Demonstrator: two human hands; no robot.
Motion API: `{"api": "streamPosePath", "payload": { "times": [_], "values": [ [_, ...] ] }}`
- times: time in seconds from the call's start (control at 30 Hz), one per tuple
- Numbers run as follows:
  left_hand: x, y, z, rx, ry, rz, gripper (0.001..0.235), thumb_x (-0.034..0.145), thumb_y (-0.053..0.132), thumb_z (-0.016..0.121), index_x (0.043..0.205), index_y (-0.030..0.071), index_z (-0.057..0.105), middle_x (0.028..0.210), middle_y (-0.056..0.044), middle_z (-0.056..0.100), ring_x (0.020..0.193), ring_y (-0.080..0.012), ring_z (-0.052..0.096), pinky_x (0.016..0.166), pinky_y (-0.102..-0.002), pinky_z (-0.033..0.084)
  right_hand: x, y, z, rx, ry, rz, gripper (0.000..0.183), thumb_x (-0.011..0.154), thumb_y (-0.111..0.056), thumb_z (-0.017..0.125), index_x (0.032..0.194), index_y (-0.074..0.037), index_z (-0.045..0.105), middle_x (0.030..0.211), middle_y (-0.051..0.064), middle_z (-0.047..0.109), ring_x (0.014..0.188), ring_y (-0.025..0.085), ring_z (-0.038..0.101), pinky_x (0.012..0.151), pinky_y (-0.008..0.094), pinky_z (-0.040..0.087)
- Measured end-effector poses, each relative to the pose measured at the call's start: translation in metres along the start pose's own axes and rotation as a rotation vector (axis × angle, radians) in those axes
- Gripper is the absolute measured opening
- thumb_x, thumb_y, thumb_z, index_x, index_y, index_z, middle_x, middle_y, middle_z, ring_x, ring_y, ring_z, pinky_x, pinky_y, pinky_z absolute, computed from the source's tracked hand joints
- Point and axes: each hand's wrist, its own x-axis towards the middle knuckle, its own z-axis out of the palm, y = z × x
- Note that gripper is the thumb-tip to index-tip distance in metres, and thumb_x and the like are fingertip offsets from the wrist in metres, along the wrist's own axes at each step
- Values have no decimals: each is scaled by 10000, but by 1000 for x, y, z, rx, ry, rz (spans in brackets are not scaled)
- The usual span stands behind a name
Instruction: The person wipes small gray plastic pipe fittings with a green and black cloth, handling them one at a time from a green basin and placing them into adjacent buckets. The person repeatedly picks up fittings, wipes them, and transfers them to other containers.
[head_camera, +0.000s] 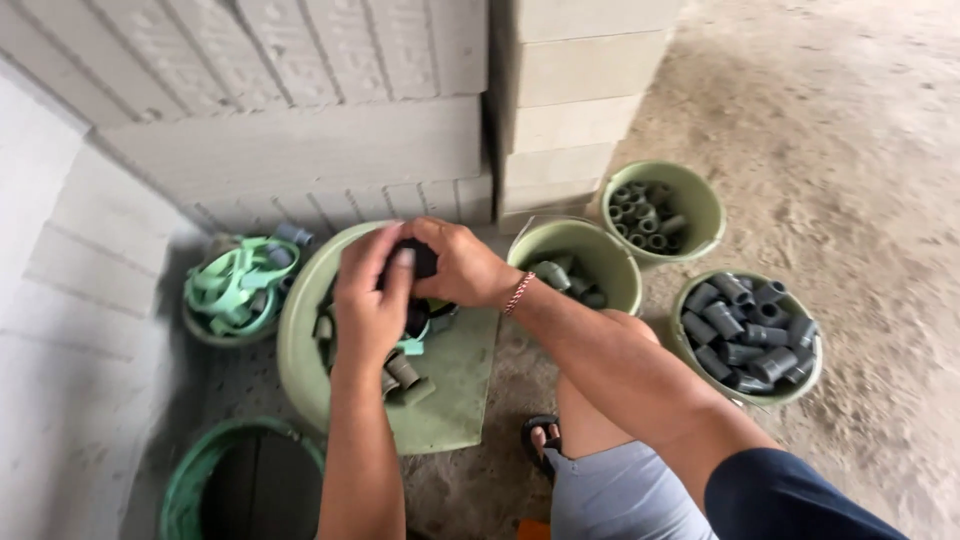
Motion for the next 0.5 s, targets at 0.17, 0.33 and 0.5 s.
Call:
{"api": "streamPosePath", "payload": {
  "times": [0.17,0.33,0.5],
  "values": [
    [-11,-25,18,8,218,-110,264,988,244,779,1206,95,766,1066,-61,658,970,-301,707,871,-390,564,-6,-52,-25,23,4,-52,446,845,-54,851,1245,1,661,1176,223,652,1141,480,649,998,592,508],
    [-15,-38,26,-11,297,-222,220,915,203,868,1104,135,778,981,-23,671,922,-262,705,855,-372,557,-3,-31,-34,-53,66,-113,494,791,-118,914,1225,-61,686,1204,146,659,1177,393,662,1031,535,519],
    [-5,-27,8,-75,330,-378,143,976,87,856,1088,80,767,944,-70,687,818,-242,726,770,-323,587,-8,-21,-51,-27,194,-90,500,769,-159,949,1201,-96,705,1182,95,665,1139,321,685,1027,472,513]
  ]
}}
